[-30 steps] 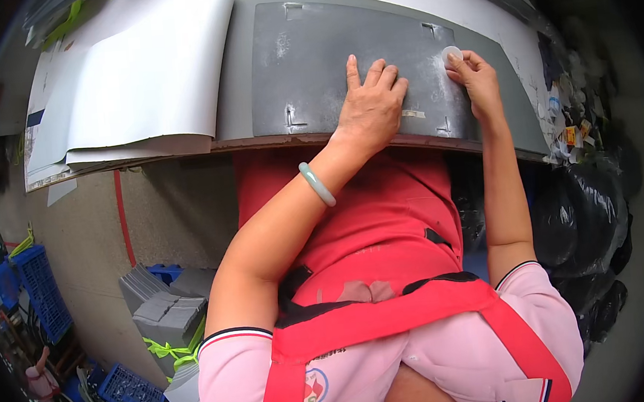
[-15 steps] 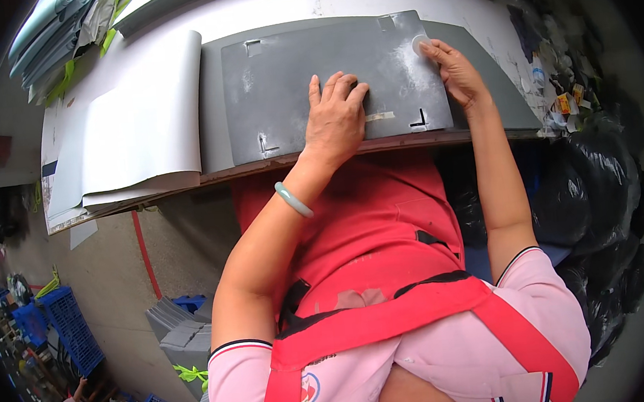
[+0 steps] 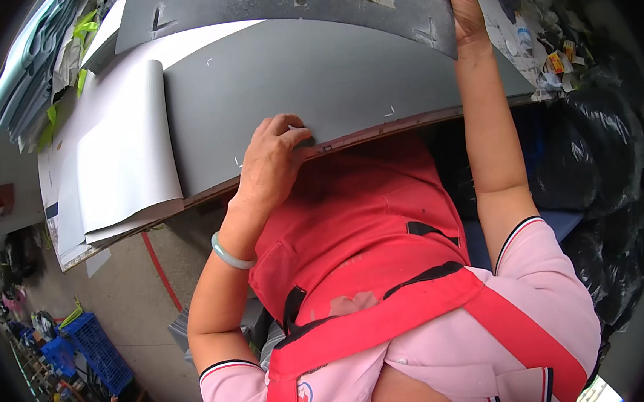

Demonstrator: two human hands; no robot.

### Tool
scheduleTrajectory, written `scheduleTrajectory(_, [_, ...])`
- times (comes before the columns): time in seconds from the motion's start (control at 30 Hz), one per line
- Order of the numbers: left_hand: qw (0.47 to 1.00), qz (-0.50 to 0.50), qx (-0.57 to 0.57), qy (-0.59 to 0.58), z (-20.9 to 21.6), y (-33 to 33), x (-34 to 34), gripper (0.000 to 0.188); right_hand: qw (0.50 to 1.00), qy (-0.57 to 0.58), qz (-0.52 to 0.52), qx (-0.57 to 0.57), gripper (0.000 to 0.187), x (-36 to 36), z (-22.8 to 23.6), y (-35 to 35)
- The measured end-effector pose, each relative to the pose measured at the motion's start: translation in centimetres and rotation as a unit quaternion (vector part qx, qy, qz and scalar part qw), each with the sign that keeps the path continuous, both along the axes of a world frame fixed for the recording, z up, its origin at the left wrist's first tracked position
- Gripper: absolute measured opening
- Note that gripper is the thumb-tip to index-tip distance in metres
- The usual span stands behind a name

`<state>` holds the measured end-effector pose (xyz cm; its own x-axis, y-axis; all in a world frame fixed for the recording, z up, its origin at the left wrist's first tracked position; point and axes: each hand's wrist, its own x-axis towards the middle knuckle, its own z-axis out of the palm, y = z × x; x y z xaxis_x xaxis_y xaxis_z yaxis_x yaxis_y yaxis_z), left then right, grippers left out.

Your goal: Sand the surface and edges of a rectangular grey panel using an abrasive block.

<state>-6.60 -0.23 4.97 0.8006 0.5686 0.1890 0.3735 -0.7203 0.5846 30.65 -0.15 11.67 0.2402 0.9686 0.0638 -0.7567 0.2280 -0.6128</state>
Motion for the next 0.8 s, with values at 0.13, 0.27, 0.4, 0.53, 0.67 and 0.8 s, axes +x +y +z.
scheduleTrajectory(0.13, [0.992, -0.005, -0.125, 0.003, 0.8, 1.5, -0.2, 0.018, 0.997, -0.025, -0.068, -0.017, 0.044, -0.3, -0.5, -1.7])
scheduleTrajectory(0.27, [0.99, -0.003, -0.139, 0.002, 0.3, 1.4, -0.6, 0.021, 0.998, -0.008, -0.057, -0.028, 0.045, -0.7, -1.9, -2.1])
scheduleTrajectory(0.4, [0.995, -0.06, 0.079, 0.022, -0.6, -0.1, 2.5, 0.03, 0.996, -0.03, -0.079, -0.041, 0.044, -0.4, -2.2, -2.2])
scheduleTrajectory(0.53, [0.976, -0.148, 0.157, -0.03, -1.3, -1.6, 12.5, 0.021, 0.942, 0.204, 0.203, 0.17, 0.044, 3.9, -4.7, -0.8])
scheduleTrajectory(0.67, [0.981, -0.144, 0.132, -0.016, -2.8, -3.7, 20.0, 0.014, 0.995, -0.018, -0.098, -0.029, 0.037, -2.4, -0.6, -1.2])
scheduleTrajectory(0.8, [0.992, -0.105, -0.07, -0.004, -1.4, -1.9, 23.6, 0.014, 0.995, 0.053, 0.037, 0.07, 0.032, 1.3, 0.1, -4.1])
